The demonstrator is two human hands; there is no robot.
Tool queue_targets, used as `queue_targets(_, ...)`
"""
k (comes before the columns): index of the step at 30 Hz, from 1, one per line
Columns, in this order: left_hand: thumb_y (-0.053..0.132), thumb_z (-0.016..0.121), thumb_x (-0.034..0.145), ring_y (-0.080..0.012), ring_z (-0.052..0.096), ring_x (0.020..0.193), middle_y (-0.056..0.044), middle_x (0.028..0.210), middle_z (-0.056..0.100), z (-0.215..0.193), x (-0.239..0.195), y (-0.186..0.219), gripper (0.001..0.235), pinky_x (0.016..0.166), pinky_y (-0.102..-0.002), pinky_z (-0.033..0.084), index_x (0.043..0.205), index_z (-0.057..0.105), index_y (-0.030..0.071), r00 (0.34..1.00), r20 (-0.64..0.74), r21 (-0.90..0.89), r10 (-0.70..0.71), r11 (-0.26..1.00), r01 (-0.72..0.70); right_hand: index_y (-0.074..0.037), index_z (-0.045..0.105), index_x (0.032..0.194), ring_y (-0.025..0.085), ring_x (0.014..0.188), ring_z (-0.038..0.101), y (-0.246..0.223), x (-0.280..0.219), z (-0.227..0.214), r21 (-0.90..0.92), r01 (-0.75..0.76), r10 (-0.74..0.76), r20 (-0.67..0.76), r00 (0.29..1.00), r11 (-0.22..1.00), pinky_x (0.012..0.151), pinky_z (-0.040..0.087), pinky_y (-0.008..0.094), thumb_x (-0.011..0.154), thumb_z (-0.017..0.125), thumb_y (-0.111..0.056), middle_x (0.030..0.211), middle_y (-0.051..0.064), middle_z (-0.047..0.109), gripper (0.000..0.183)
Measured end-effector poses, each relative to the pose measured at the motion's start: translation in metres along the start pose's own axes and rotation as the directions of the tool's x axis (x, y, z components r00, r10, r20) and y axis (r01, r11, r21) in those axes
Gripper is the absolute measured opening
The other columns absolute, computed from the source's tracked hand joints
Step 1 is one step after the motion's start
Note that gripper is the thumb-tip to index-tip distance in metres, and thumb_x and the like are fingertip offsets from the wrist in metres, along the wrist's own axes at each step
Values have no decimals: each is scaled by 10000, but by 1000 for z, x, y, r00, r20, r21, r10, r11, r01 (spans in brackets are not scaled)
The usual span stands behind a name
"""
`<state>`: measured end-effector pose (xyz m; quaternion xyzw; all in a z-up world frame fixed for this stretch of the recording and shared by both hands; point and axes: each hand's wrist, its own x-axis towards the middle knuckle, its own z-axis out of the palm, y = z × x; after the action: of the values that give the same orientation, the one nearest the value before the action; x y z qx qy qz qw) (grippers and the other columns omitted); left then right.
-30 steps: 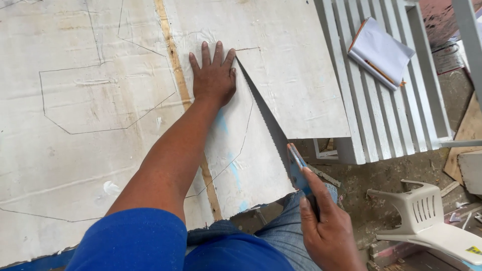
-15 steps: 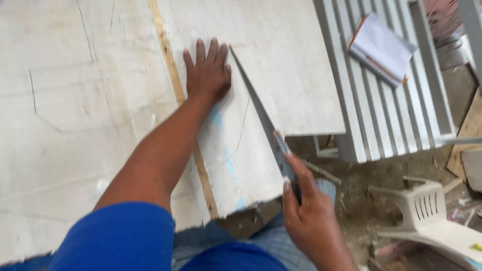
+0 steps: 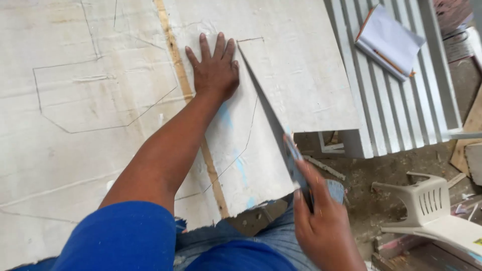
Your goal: Using a hand saw to cut a board along a pre-drawn outline on a workshop floor.
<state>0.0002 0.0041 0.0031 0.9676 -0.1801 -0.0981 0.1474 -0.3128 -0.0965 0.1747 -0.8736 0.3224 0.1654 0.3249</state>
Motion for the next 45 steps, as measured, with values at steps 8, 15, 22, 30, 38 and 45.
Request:
queue_targets(8,398,245,1057,-449,-13,1558,-45,1731,144,6,-2,1,628,1181,-748,-37,1650,223,193,1000,-9,-24,-1,1000,1,-504,407,1530,249,552,673,-5,-6,-13,-75,-116,118,20,993,990,611,514,399,959,521,-313,740,62,747,614)
queue_targets(15,394,221,1066,-447,-17,1553,-52,1732,141,-1,-1,-4,623,1179,-743,-30,1653,215,185,1000,-8,8,0,1000,0,-396,436,1527,279,798,643,-9,-3,-13,8,89,-89,-31,996,996,722,511,406,955,512,-306,1065,8,630,584)
queue_targets(22,424,212,1067,-444,-2,1559,-43,1736,119,0,-7,6,631,1192,-733,-1,1660,174,213,1000,11,18,-3,1000,3,-435,420,1524,194,485,580,-5,-13,-13,-21,-61,61,27,998,998,538,492,378,969,528,-264,661,70,702,590)
queue_targets(30,404,263,1063,-438,30,1549,-32,1719,182,12,7,-3,611,1179,-740,11,1640,259,200,998,-59,15,11,1000,-10,-383,395,1519,320,652,754,10,20,4,-49,90,-91,-38,995,995,600,523,470,954,492,-310,1214,27,713,578)
queue_targets(38,437,233,1070,-417,15,1570,-20,1737,139,3,0,-1,624,1195,-719,2,1660,175,244,1000,-10,13,5,1000,-5,-391,397,1503,354,1028,764,-4,-2,-3,-37,128,-129,-48,990,991,810,548,454,938,498,-312,1542,-107,595,580)
queue_targets(45,407,221,1070,-436,-9,1556,-72,1732,129,9,3,-8,627,1181,-742,-31,1658,219,189,999,-43,6,11,1000,-11,-413,467,1497,234,789,768,18,-14,-10,-34,22,-26,-126,992,999,741,554,366,914,574,-318,1301,-64,754,601)
